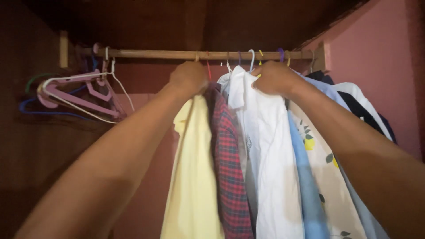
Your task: The person takes a white shirt from a laundry basket, places it on a hanger, and hangs it on a rod in a closet next to other shirts.
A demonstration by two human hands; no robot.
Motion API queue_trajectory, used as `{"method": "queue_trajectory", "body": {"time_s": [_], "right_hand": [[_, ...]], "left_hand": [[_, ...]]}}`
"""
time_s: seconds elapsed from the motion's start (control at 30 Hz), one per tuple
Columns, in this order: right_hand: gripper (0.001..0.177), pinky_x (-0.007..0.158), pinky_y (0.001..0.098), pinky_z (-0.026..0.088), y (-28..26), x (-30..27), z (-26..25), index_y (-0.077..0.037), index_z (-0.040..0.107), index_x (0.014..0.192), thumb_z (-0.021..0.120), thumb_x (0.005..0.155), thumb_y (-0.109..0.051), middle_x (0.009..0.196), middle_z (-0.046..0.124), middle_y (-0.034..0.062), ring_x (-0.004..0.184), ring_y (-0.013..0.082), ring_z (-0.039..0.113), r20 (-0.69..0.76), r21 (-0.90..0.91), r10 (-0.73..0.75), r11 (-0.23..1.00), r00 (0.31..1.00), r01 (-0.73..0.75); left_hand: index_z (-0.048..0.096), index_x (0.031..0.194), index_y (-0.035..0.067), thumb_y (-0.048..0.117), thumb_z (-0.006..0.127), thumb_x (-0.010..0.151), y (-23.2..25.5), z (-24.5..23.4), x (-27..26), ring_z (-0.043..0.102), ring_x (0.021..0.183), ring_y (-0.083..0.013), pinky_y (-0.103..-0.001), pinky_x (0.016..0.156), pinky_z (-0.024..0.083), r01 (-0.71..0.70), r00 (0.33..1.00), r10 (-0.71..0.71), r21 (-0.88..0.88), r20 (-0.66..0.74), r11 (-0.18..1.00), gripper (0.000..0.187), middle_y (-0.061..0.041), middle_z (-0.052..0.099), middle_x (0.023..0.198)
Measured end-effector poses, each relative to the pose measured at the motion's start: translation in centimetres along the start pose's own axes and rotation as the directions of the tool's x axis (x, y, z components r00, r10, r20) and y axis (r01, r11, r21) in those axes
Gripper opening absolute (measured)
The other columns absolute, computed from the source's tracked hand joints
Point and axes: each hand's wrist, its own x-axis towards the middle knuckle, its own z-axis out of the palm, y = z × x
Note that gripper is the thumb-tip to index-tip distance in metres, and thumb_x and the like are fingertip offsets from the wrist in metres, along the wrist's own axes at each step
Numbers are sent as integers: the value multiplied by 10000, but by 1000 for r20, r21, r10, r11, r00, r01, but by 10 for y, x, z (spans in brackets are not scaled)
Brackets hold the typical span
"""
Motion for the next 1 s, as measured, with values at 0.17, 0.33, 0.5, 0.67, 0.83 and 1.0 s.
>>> {"method": "queue_trajectory", "body": {"time_s": [0.17, 0.33, 0.5, 0.67, 0.83, 1.0], "right_hand": [[476, 1027, 435, 482, -17, -3, -10, -126, 756, 1211, 666, 944, -509, 1234, 713, 192, 1169, 374, 637, 36, -48, -27, 998, 999, 29], [506, 1014, 397, 507, -21, -38, -35, -142, 765, 1223, 680, 889, -511, 1241, 728, 146, 1157, 304, 680, 59, 167, 67, 983, 996, -76], [633, 943, 454, 534, -22, -64, -41, -207, 586, 1419, 785, 840, -368, 1273, 719, 150, 1126, 332, 688, 161, 352, 76, 927, 984, -130], [454, 952, 484, 461, -35, -78, -22, -97, 748, 1229, 840, 834, -301, 1263, 652, 249, 1151, 449, 590, -285, -106, -498, 866, 819, 489], [304, 965, 406, 524, -73, -76, -13, -132, 740, 1179, 711, 906, -262, 1163, 742, 136, 1096, 301, 694, -175, 255, -319, 899, 932, 355], [226, 851, 419, 544, -102, -60, -9, -95, 786, 1089, 728, 887, -177, 1079, 735, 177, 970, 326, 701, -328, 128, -430, 862, 841, 491]], "left_hand": [[765, 916, -19, 75, 649, 825, 24, -7, 8, 763, 791, -316, -403, 690, 601, 180, 969, -139, -199, 202, 963, 175, -212, 773, 928], [708, 901, -65, 128, 683, 846, 24, -17, -10, 733, 626, -288, -422, 526, 581, 268, 910, -90, -409, 405, 872, 203, -240, 748, 825], [663, 994, -45, 140, 751, 811, 47, -46, -51, 728, 594, -276, -414, 525, 628, 238, 892, 1, -472, 452, 849, 275, -189, 725, 778], [617, 1113, 39, 167, 673, 861, 62, -59, -82, 710, 509, -248, -382, 442, 607, 167, 916, 94, -584, 389, 795, 287, -172, 719, 731], [673, 1085, 14, 268, 657, 944, 47, -60, -97, 651, 414, -191, -345, 352, 490, 113, 983, 39, -751, 182, 650, 291, -109, 666, 619], [658, 1100, 78, 315, 611, 960, 27, -56, -116, 632, 385, -179, -339, 344, 473, 179, 979, -46, -725, 200, 665, 280, -70, 651, 555]]}}
